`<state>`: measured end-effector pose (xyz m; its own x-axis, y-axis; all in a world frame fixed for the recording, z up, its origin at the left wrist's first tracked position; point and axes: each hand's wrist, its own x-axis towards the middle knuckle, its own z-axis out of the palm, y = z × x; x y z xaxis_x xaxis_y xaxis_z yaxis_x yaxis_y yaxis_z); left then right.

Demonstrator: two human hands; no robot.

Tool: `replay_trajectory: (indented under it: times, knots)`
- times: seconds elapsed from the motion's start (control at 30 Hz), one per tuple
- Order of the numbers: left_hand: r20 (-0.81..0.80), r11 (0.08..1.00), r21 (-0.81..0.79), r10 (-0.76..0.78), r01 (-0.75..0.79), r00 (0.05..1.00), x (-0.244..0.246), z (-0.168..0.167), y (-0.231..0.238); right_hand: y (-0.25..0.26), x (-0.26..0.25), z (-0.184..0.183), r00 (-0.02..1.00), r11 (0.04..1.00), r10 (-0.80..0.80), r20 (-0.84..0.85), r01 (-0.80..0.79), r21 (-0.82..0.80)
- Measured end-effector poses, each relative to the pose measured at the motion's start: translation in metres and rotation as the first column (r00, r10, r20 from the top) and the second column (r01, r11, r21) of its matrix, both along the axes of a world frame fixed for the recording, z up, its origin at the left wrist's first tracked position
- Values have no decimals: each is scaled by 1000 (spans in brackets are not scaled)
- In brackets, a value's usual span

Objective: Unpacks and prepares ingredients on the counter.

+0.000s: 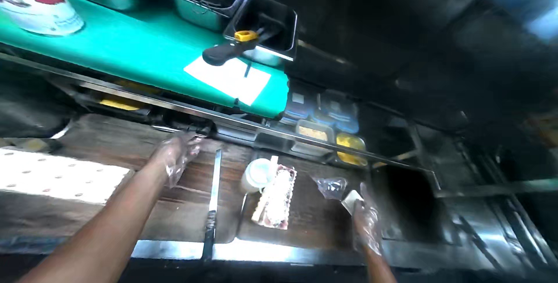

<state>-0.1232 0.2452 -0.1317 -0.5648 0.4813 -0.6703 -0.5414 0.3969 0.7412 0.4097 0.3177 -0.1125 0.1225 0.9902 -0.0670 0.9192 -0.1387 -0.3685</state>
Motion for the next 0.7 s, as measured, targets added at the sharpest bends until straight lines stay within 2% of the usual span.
replay_trajectory:
  times: [0.07, 0.13, 0.23, 0.33, 0.4, 0.5, 0.57, 0.63, 0.67, 0.7]
  knots:
    - [-2, 999, 25, 42, -42, 999, 12, -7, -32, 31, -7, -5, 975, 988, 137, 177, -122, -90]
    - [-107, 998, 17, 60, -58, 992, 45, 2, -68, 60, -14, -18, 915, 960, 258, 310, -206, -191]
    - [-356, 998, 58, 11, 10, 934, 115, 23, -125, 85, -24, -20, 883, 905, 336, 327, -206, -373]
    - [-503, 983, 45, -132, 178, 854, 189, 58, -161, 92, -18, 0, 861, 845, 474, 182, -388, -367]
    - [-548, 950, 30, -246, 312, 800, 224, 64, -167, 88, -12, 21, 811, 770, 583, 46, -534, -349]
    - [-562, 868, 48, -386, 494, 731, 263, 68, -146, 77, -12, 56, 726, 631, 659, -198, -677, -379]
    - [-591, 788, 16, -490, 616, 641, 282, 72, -125, 67, -24, 76, 642, 500, 668, -375, -761, -413]
    - [-622, 766, 7, -500, 643, 603, 298, 72, -111, 58, -40, 77, 521, 357, 670, -528, -850, -386]
    - [-629, 785, 32, -465, 619, 623, 304, 68, -107, 56, -47, 73, 468, 316, 664, -584, -883, -348]
    - [-632, 810, 77, -412, 582, 657, 308, 66, -106, 53, -52, 69, 449, 319, 626, -637, -893, -316]
